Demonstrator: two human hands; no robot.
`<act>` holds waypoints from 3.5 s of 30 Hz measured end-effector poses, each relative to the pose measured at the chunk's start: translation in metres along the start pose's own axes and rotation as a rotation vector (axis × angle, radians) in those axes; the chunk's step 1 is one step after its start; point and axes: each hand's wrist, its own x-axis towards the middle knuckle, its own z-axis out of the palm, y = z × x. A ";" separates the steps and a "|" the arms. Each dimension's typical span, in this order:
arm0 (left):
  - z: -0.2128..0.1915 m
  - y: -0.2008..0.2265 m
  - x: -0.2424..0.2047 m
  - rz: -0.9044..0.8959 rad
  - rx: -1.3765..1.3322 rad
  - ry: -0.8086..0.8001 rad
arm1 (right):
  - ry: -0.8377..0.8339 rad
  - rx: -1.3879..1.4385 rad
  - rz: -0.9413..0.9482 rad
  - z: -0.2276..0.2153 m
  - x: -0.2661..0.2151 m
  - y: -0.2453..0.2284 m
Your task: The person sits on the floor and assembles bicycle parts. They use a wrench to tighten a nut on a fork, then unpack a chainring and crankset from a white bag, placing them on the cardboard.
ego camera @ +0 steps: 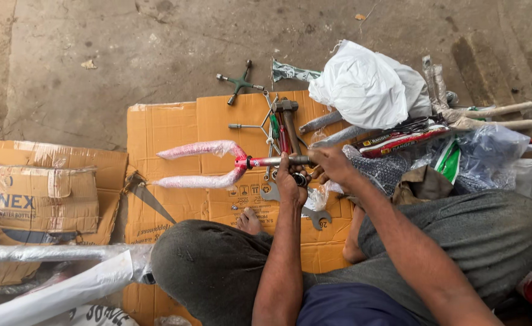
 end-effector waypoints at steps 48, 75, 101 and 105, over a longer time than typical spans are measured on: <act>-0.016 -0.014 0.018 0.086 -0.109 -0.025 | 0.696 -0.563 -0.763 0.056 -0.003 0.062; 0.000 0.003 -0.010 0.061 0.115 0.084 | 0.262 0.014 -0.271 0.010 0.006 0.022; -0.043 0.032 0.011 0.318 -0.165 0.349 | -0.018 -0.241 -0.241 0.015 -0.014 -0.003; -0.036 0.034 0.003 0.323 -0.150 0.362 | -0.014 -0.221 -0.245 0.014 -0.015 -0.005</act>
